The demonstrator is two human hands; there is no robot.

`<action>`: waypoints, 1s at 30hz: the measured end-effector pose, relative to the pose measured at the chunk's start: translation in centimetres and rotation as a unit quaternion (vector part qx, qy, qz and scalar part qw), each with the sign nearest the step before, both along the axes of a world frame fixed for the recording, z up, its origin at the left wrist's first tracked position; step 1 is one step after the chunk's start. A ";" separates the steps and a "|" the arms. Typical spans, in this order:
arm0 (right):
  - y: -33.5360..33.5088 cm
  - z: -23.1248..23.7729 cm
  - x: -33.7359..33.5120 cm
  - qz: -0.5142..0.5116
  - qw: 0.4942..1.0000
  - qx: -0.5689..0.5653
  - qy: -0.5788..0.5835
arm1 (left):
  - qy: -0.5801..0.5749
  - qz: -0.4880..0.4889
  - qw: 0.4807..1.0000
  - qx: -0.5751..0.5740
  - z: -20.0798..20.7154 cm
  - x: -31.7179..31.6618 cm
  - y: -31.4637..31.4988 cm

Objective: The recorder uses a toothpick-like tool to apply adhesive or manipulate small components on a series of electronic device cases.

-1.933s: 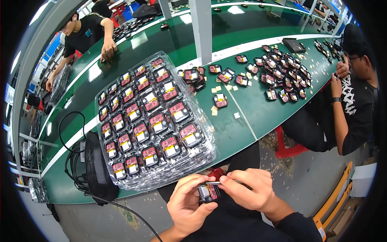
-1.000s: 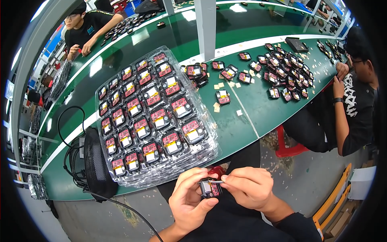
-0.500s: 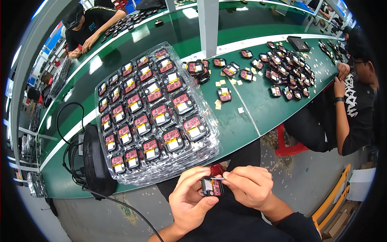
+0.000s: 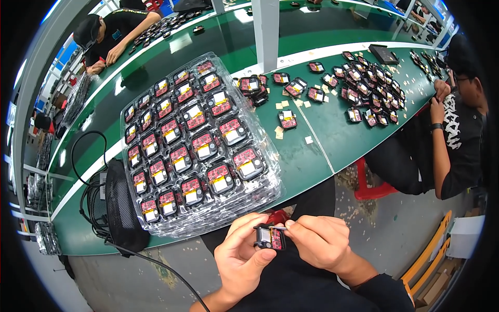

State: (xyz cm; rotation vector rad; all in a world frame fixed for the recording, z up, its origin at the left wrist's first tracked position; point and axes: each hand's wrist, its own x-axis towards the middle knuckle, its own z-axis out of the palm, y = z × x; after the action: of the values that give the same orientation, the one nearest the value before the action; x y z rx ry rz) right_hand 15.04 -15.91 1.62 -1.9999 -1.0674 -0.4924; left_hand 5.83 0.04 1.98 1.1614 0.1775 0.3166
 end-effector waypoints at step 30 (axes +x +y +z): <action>0.3 0.9 -0.4 -0.003 0.999 -0.013 0.046 | -0.010 -0.007 1.000 0.018 0.1 -0.1 0.0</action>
State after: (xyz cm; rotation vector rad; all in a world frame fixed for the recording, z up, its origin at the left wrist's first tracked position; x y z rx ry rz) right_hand 14.64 -15.57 2.53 -2.0294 -1.0162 -0.3868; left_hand 5.71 0.07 2.13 1.1931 0.1457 0.3201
